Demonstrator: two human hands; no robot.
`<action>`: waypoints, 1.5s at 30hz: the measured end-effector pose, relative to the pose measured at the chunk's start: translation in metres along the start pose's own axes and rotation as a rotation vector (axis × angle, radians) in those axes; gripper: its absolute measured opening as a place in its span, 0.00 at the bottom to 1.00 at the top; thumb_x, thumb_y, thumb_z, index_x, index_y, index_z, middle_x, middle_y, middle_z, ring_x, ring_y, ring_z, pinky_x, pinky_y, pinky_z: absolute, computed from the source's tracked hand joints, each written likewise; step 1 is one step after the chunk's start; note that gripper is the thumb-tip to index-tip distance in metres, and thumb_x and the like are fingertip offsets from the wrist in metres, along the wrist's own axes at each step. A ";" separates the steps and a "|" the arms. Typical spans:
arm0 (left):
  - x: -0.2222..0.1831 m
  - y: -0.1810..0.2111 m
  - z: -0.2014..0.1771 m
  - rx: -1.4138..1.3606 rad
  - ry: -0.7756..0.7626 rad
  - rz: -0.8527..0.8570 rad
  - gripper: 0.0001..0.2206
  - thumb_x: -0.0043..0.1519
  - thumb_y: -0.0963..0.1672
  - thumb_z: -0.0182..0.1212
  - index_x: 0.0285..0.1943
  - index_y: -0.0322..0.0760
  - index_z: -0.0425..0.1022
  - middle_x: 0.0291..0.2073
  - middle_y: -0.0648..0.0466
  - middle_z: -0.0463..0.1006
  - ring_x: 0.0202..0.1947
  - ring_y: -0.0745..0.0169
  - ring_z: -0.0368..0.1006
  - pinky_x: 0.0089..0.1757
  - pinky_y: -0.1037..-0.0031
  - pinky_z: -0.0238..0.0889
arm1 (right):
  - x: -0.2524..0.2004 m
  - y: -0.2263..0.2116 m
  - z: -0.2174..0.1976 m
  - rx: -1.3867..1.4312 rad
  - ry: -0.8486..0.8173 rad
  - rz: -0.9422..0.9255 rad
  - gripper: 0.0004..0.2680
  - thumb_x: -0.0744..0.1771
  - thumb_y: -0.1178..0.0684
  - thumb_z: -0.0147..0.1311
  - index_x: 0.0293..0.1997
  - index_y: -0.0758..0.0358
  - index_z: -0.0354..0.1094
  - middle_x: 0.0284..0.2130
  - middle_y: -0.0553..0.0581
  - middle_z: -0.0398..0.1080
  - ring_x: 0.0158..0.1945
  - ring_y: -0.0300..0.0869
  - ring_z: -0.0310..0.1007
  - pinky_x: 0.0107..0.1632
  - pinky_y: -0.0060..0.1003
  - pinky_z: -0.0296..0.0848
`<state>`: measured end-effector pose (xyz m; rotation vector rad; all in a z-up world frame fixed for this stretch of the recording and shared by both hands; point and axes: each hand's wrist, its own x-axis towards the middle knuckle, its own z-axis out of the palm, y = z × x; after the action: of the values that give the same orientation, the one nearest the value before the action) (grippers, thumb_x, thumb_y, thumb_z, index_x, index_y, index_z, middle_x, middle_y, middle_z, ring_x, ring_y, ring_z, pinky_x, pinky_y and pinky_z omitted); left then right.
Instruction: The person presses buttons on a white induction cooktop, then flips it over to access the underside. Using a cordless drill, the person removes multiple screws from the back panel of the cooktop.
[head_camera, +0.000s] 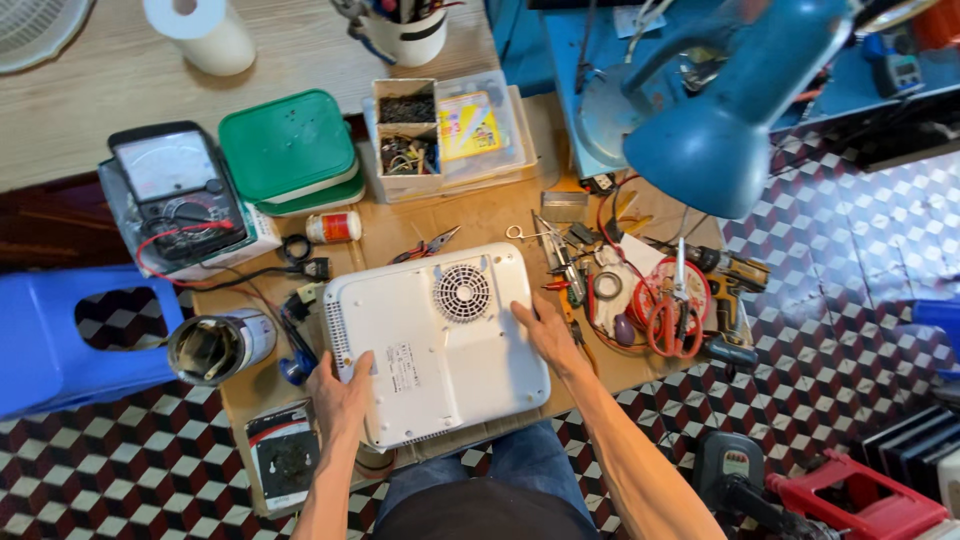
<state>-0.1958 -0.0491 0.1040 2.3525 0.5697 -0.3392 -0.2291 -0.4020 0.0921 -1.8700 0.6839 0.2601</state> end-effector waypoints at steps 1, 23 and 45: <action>-0.002 0.001 0.002 0.005 0.036 0.049 0.39 0.57 0.54 0.70 0.70 0.24 0.62 0.65 0.33 0.62 0.65 0.36 0.58 0.60 0.56 0.55 | -0.006 0.002 -0.006 -0.143 0.033 -0.168 0.25 0.73 0.41 0.59 0.71 0.73 0.55 0.64 0.74 0.61 0.65 0.53 0.59 0.63 0.45 0.59; -0.149 0.091 0.123 0.578 -0.262 0.444 0.42 0.63 0.55 0.55 0.76 0.22 0.43 0.76 0.34 0.41 0.76 0.34 0.34 0.68 0.46 0.30 | -0.008 0.060 -0.219 -0.241 0.117 -0.074 0.14 0.67 0.48 0.56 0.55 0.63 0.73 0.42 0.62 0.78 0.45 0.47 0.79 0.49 0.40 0.74; -0.176 0.097 0.143 0.404 -0.428 0.172 0.54 0.53 0.55 0.69 0.81 0.37 0.33 0.79 0.40 0.30 0.78 0.36 0.25 0.68 0.41 0.35 | 0.028 0.102 -0.136 -1.039 -0.684 -0.720 0.18 0.61 0.58 0.57 0.56 0.66 0.67 0.63 0.60 0.62 0.56 0.55 0.67 0.54 0.49 0.70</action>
<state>-0.3145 -0.2646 0.1211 2.5716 0.0963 -0.9200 -0.2831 -0.5613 0.0529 -2.5984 -0.7536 0.8244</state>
